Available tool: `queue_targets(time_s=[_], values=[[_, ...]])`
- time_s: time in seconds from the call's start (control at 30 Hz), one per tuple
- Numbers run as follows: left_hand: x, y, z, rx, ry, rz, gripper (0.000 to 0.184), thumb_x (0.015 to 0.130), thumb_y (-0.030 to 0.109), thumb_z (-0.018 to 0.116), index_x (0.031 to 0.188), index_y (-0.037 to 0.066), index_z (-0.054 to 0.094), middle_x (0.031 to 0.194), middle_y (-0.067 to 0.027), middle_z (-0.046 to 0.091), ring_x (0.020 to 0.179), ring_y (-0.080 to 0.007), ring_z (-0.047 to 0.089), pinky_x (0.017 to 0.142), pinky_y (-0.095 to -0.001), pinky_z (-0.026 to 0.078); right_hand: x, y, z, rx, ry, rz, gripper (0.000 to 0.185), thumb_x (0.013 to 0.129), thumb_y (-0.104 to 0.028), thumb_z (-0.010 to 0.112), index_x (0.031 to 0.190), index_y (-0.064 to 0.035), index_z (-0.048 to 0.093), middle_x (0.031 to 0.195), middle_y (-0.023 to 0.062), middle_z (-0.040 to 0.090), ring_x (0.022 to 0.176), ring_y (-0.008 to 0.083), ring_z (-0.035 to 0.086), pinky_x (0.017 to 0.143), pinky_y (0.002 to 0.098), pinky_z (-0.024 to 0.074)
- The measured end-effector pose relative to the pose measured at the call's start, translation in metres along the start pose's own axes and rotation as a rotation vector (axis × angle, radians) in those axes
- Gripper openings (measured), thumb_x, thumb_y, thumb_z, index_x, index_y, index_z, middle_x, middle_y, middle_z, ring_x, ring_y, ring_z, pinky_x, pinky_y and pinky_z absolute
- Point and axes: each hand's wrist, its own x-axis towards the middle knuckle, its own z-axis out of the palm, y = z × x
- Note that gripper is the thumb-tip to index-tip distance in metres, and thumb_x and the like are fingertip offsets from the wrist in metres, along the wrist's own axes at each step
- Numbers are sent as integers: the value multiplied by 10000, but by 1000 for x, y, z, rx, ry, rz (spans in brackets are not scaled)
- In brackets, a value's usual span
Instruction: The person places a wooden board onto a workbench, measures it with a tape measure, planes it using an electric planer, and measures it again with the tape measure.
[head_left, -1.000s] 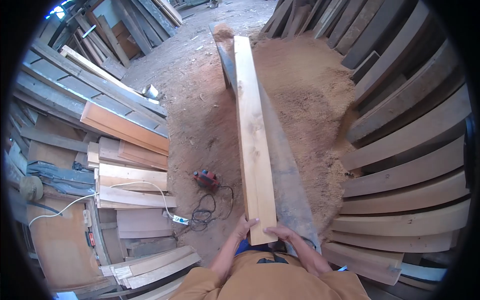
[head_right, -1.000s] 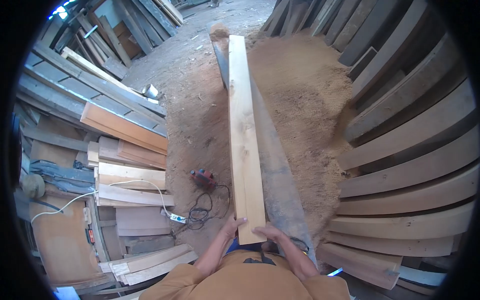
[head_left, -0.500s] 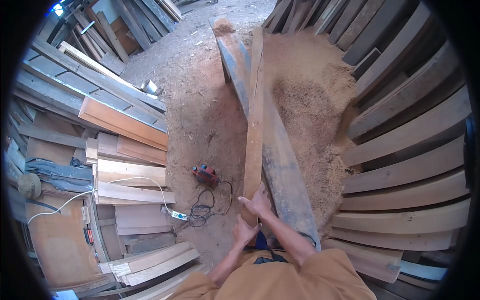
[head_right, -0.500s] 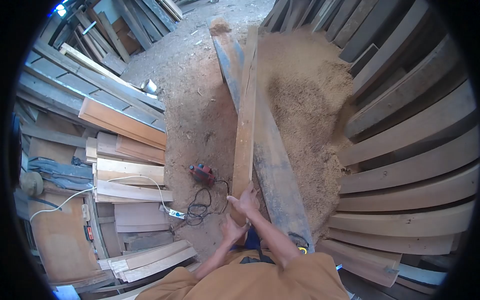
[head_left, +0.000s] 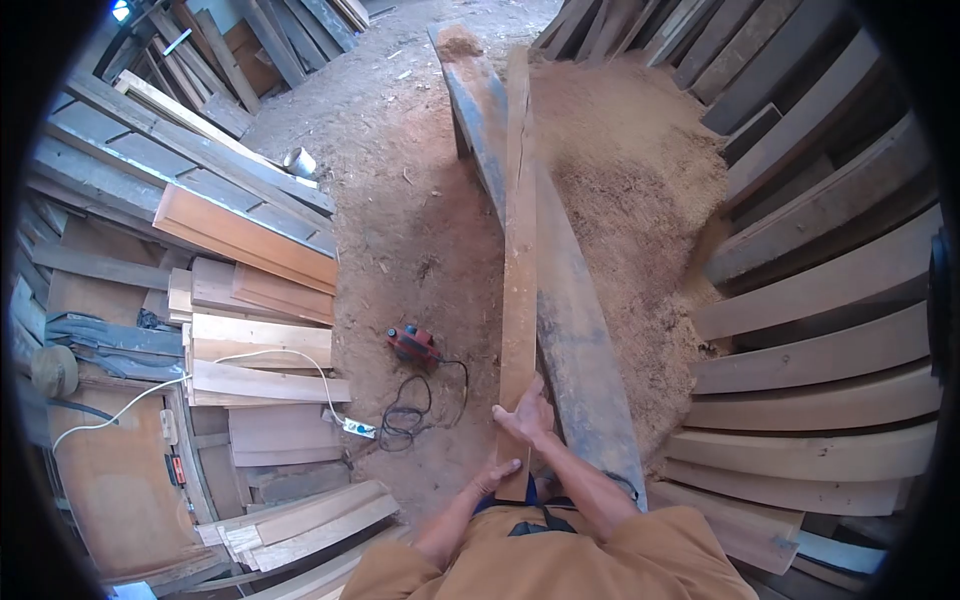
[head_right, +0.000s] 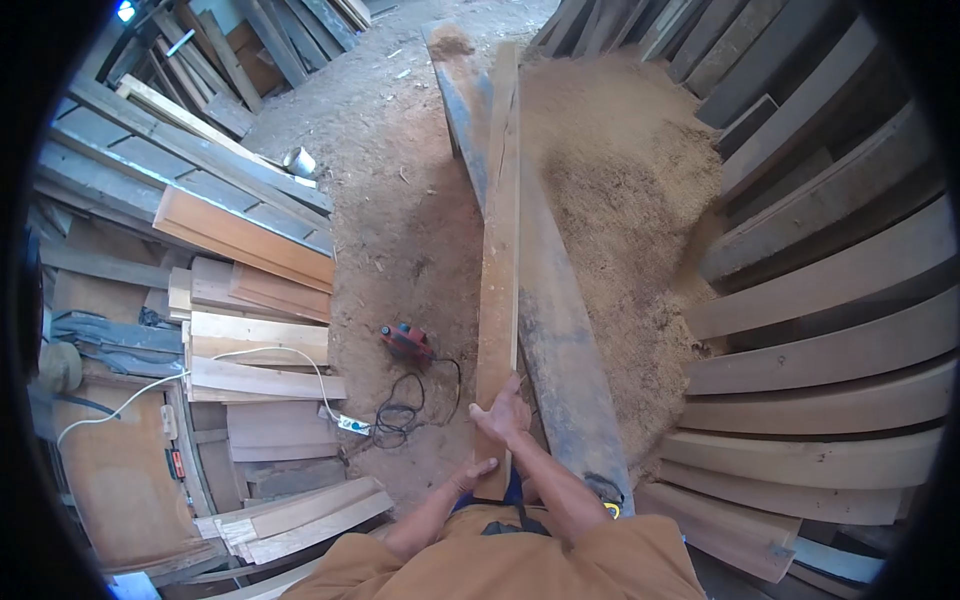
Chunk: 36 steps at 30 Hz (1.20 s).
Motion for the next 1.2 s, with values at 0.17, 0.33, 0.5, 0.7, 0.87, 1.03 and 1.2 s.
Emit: queue_targets(time_s=[0.17, 0.33, 0.5, 0.7, 0.87, 1.03, 1.2], values=[[7, 11, 46, 24, 12, 178, 755, 884, 424, 742, 1448, 42, 417, 1300, -81, 553, 1221, -211, 511, 1065, -368, 416, -3, 17, -12, -7, -12, -45, 1072, 743, -387, 796, 1491, 25, 148, 1257, 337, 609, 1158, 485, 626, 999, 510, 506], [12, 37, 86, 21, 89, 243, 995, 855, 369, 791, 1568, 60, 169, 1475, -141, 416, 1375, -237, 411, 1149, -384, 351, 2, 30, -26, -5, -27, -32, 1005, 724, -353, 804, 1457, 58, 253, 1271, 332, 606, 1178, 485, 616, 1020, 498, 499], [15, 46, 95, 39, 11, 134, 1002, 922, 341, 733, 1601, 65, 49, 1535, -127, 321, 1441, -239, 313, 1170, -374, 314, 10, 19, -43, -164, -45, 57, 948, 681, -328, 810, 1387, 123, 366, 1207, 347, 636, 1152, 480, 633, 985, 491, 523], [91, 76, 110, 231, 86, 336, 919, 912, 447, 725, 1536, 32, 194, 1487, -203, 363, 1377, -300, 411, 1113, -422, 398, 62, -20, -109, -249, -34, 12, 925, 668, -324, 800, 1354, 149, 400, 1134, 363, 655, 1090, 490, 654, 944, 501, 543], [157, 130, 89, 699, 140, 132, 875, 895, 490, 707, 1450, -44, 293, 1217, -302, 647, 1112, -486, 650, 959, -520, 531, 119, -3, -97, -268, 261, -103, 964, 805, -389, 724, 1523, 79, 283, 1383, 356, 521, 1290, 461, 538, 1086, 489, 443], [118, 122, 58, 768, 135, 262, 868, 924, 429, 690, 1501, -75, 281, 1341, -332, 588, 1230, -469, 598, 1040, -484, 493, 108, 11, -68, -241, 381, -158, 963, 881, -459, 673, 1553, 61, 220, 1442, 344, 457, 1314, 465, 499, 1106, 495, 415], [36, -21, -19, 555, 353, -101, 698, 963, 448, 617, 1461, -21, 474, 1418, -279, 565, 1333, -389, 548, 1130, -438, 409, 113, 12, -72, -298, 445, -207, 929, 895, -492, 647, 1534, 59, 258, 1379, 339, 508, 1278, 461, 525, 1073, 501, 439]])
